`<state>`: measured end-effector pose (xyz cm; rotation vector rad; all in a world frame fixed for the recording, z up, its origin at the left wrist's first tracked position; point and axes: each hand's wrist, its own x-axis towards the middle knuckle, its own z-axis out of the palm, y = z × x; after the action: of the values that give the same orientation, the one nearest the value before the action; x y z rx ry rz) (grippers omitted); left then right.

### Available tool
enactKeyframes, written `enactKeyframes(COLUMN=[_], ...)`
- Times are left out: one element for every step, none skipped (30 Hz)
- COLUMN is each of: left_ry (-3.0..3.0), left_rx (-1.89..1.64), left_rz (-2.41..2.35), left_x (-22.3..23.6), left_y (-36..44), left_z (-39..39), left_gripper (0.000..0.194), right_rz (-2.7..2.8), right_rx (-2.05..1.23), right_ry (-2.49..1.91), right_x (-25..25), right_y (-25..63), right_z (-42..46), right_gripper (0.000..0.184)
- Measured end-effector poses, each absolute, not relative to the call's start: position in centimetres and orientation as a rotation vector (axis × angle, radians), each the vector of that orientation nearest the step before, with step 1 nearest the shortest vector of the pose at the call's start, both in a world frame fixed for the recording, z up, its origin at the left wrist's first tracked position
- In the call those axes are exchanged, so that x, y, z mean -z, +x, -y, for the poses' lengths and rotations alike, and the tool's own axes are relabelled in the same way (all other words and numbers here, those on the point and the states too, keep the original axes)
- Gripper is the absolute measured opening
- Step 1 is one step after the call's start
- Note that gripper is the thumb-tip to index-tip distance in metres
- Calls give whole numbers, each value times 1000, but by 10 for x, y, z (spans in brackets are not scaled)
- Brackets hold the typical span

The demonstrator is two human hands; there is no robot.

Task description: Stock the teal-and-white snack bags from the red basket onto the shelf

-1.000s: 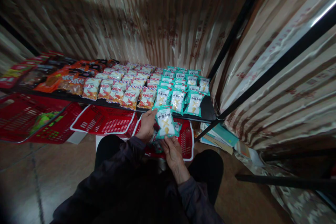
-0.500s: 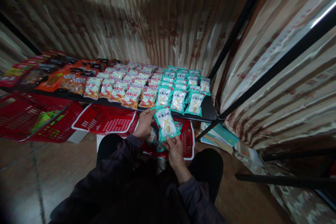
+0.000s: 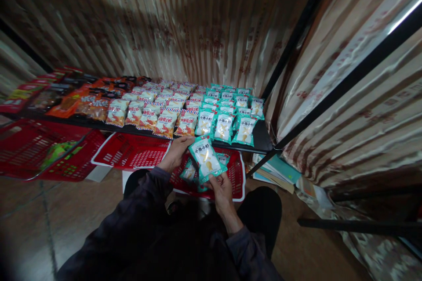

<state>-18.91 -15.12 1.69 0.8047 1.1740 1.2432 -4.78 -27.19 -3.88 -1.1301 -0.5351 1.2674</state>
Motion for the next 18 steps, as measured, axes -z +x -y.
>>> enactKeyframes(left_ry=[861,914,956,991,1020,1041,1054,1060,1058,1051,1040,1028,1016,1008,1002,1002,1006,1013], left_rx=[-1217,-1186,-1161,-1148,-1136,-1128,-1128,-1133,-1144,-1158,-1174,-1190,-1202,-1210,-1213,-1214,-1221,-1232], left_rz=[-1169,-1159,-1147,-1142,-1141,-1144,-1151,-1159,-1164,-1166,-1163,-1158,-1149,-1141,-1135,-1132,-1131,-1135], left_x=[-19,-21,-23,-24,-24,-24,-24,-23,-22,-21,-20,-19,-19,-18,-17,-17,-16,-15], left_y=[-192,-194,-196,-197,-198,-198,-198,-198,-198,-198,-198,-197,-197,-197,-197,-197,-197,-197], left_z=[150,148,147,146,145,144,143,143,143,143,144,144,144,145,145,145,145,145], left_gripper=[20,20,20,20,19,18,17,15,15,14,14,14,14,14,13,13,12,11], right_rz=[551,565,575,582,586,589,593,600,610,621,633,645,651,647,631,605,573,541], right_rx=[-1268,-1272,-1280,-1289,-1297,-1301,-1306,-1313,-1323,-1328,-1330,-1325,-1308,-1283,-1257,-1235,-1216,-1201], right_ry=[-1141,-1146,-1148,-1150,-1155,-1162,-1171,-1179,-1185,-1189,-1189,-1185,-1179,-1170,-1160,-1154,-1153,-1156], right_x=[40,41,41,41,41,41,41,40,40,40,40,40,40,40,40,40,39,39], right_y=[-47,-46,-46,-45,-45,-45,-45,-44,-44,-43,-42,-40,-39,-37,-35,-33,-31,-30], right_z=[273,274,274,275,275,276,276,276,276,276,276,276,276,275,274,272,271,269], right_gripper=[45,46,46,46,46,45,45,45,46,45,44,42,40,38,38,38,39,40])
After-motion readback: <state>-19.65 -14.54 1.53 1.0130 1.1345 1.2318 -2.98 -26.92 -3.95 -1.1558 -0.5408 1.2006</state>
